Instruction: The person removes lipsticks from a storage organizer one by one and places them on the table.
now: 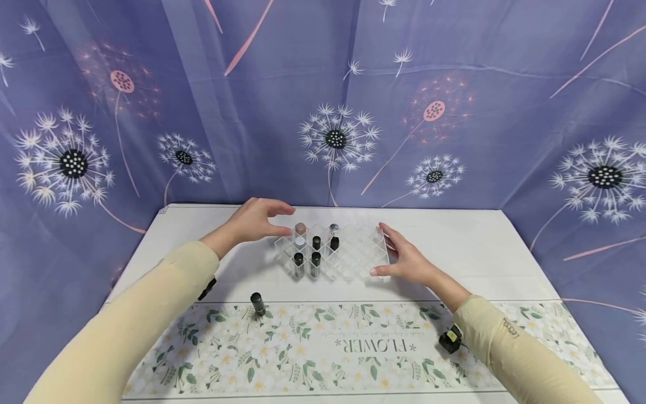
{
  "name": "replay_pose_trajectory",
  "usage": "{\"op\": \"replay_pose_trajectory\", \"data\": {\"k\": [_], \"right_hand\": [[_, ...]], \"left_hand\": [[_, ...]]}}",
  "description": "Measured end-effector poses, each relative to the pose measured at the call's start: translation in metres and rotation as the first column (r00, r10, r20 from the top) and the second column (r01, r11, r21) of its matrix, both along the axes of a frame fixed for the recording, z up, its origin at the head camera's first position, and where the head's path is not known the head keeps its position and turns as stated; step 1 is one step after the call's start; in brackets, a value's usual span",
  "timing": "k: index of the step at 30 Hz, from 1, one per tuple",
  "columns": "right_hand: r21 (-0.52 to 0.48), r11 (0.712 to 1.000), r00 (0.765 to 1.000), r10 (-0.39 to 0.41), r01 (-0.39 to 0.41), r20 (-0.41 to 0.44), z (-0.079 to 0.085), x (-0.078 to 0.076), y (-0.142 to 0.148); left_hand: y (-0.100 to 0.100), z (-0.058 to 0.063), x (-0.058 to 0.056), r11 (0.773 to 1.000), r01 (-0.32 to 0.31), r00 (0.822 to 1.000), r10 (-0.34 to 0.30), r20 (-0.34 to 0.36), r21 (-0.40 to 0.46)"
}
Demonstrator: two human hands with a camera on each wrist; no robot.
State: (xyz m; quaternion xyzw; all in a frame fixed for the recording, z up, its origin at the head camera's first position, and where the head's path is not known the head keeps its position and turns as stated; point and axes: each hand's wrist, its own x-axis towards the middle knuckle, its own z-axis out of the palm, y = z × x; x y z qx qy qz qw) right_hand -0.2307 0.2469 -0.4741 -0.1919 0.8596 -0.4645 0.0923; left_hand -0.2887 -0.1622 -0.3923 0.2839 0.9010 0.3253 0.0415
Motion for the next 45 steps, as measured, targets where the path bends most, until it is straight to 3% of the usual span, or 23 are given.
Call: {"op": "replay_pose_trajectory", "data": {"k": [15, 31, 45], "right_hand": [[-0.004, 1.0, 1.0, 0.006, -0.006, 0.003, 0.0, -0.002, 0.001], [-0.009, 1.0, 1.0, 0.005, -0.005, 0.004, 0.002, -0.001, -0.001], [-0.003, 1.0, 1.0, -0.005, 0.005, 0.011, -0.002, 0.0, 0.0]], "left_hand": [[0.01, -0.01, -0.012, 1.0, 0.026, 0.999, -0.026, 0.019, -0.012], [0.016, -0.017, -0.015, 0.999, 0.013, 0.999, -0.012, 0.033, -0.033], [0.021, -0.023, -0.015, 0.999, 0.006, 1.0, -0.006, -0.008, -0.032]]}}
